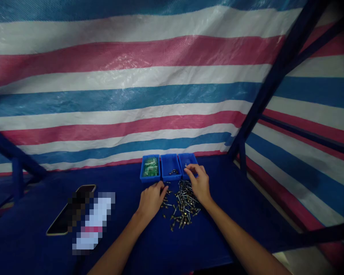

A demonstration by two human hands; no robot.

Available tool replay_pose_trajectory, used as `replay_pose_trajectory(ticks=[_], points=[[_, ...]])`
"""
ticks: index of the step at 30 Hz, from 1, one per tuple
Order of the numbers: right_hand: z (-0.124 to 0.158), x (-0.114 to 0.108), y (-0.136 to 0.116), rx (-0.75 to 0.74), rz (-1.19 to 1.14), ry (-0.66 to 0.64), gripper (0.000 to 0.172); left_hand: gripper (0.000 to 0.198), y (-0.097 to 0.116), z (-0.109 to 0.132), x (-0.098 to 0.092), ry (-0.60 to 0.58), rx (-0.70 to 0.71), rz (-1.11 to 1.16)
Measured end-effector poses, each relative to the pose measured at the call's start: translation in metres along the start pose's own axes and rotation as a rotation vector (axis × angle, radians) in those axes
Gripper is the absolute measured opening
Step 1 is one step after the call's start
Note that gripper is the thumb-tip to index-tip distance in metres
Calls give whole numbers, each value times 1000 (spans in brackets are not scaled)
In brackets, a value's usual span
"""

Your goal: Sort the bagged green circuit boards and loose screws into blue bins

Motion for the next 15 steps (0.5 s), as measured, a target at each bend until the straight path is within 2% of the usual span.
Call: replay_pose_trajectory(ticks=[15], points=[[-3, -3, -10, -30, 30, 1, 15, 28, 2, 1, -2, 10, 8, -11]])
Point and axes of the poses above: each hand's wrist, its own z-axis away from the middle knuckle, its own x-axis out of the palm, y = z × x, the point moved 1 cm from there along -z, towards the middle knuckle, and after that the axes turned 6 degrees about -x, right-handed, at the moved point
